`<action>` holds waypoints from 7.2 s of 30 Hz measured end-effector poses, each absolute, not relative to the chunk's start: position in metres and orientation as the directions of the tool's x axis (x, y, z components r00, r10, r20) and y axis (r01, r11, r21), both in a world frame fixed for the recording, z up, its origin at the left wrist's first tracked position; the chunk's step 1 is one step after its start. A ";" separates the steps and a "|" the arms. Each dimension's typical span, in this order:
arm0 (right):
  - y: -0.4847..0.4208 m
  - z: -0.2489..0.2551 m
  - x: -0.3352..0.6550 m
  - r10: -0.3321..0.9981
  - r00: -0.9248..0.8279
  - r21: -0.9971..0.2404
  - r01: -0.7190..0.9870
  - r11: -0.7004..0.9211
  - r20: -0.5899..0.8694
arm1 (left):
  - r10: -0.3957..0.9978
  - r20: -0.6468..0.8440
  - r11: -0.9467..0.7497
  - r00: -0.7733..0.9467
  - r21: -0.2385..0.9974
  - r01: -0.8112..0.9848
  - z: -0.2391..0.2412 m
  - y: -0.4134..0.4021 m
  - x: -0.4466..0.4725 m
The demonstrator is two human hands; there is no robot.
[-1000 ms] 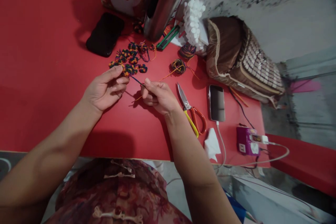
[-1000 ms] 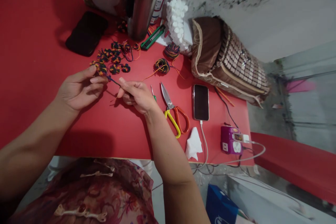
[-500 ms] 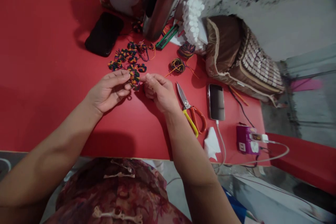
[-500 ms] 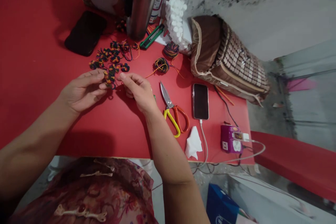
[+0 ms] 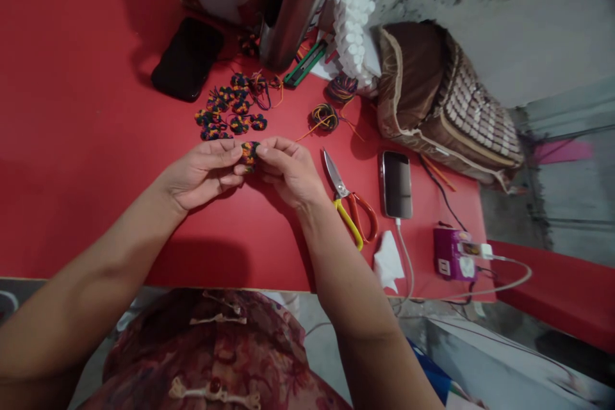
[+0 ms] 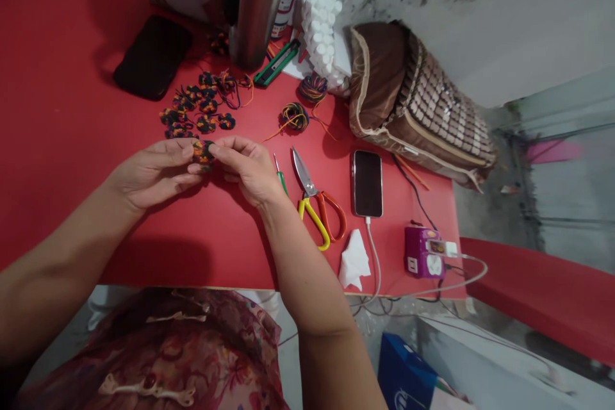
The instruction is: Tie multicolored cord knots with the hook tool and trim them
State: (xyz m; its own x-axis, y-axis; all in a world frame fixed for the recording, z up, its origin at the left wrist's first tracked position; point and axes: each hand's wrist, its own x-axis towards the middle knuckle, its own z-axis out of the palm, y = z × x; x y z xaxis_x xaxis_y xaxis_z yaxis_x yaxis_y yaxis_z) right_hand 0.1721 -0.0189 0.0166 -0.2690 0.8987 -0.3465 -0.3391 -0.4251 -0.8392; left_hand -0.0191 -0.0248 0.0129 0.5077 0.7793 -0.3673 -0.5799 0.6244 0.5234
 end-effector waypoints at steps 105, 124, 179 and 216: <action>-0.012 0.009 0.190 0.854 -0.442 -0.804 -0.381 -0.456 -0.275 | 0.843 -0.336 0.521 0.420 0.702 -0.485 0.009 -0.025 -0.017; -0.011 0.016 0.199 0.939 -0.294 -0.892 -0.353 -0.282 -0.180 | 0.834 -0.361 0.542 0.417 0.676 -0.499 0.018 -0.023 -0.021; -0.017 0.018 0.195 0.951 -0.183 -0.884 -0.358 -0.299 -0.248 | 0.865 -0.297 0.435 0.403 0.845 -0.310 0.014 -0.034 -0.006; -0.022 0.004 0.181 0.860 -0.446 -0.860 -0.308 -0.406 -0.247 | 0.861 -0.397 0.509 0.318 0.685 -0.521 0.013 -0.027 -0.007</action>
